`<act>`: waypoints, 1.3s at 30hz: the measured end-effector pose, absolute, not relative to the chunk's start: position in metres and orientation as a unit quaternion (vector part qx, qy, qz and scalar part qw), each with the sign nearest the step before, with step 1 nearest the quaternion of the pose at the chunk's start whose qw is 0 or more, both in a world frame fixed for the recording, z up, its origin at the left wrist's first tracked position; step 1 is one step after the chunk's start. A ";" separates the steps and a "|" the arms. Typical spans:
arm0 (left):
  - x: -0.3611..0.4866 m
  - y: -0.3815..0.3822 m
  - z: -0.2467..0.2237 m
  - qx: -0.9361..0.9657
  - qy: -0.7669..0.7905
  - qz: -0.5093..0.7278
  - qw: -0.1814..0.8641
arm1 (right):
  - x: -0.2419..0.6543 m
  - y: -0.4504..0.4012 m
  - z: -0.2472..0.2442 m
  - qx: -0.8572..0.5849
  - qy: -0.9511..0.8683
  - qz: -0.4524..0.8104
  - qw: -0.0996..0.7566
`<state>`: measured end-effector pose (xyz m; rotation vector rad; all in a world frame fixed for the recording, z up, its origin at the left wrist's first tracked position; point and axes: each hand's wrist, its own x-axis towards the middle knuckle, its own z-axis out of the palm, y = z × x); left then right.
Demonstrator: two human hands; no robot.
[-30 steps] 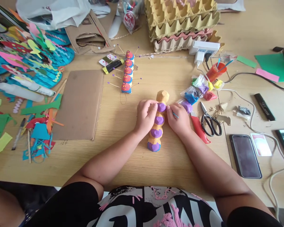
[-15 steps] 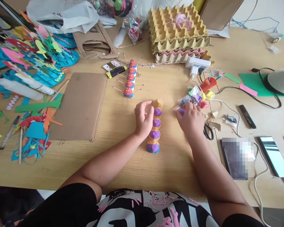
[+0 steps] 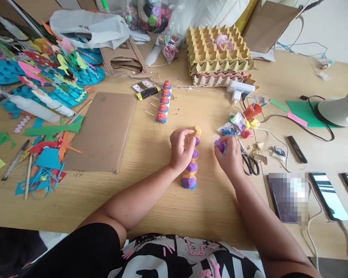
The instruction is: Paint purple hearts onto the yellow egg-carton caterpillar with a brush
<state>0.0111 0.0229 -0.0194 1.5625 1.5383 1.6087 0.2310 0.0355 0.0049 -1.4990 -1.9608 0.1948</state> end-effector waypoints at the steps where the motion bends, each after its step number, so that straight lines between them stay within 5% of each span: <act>1: 0.011 0.022 -0.019 0.577 0.545 0.574 0.200 | 0.228 0.033 0.006 -0.553 -0.745 0.089 0.363; 9: 0.008 0.018 -0.016 0.660 0.508 0.530 0.162 | 0.199 0.020 -0.002 -0.464 -0.713 0.195 0.488; 39: 0.008 0.015 -0.016 0.696 0.464 0.541 0.086 | 0.200 0.016 -0.008 -0.370 -0.537 0.548 0.523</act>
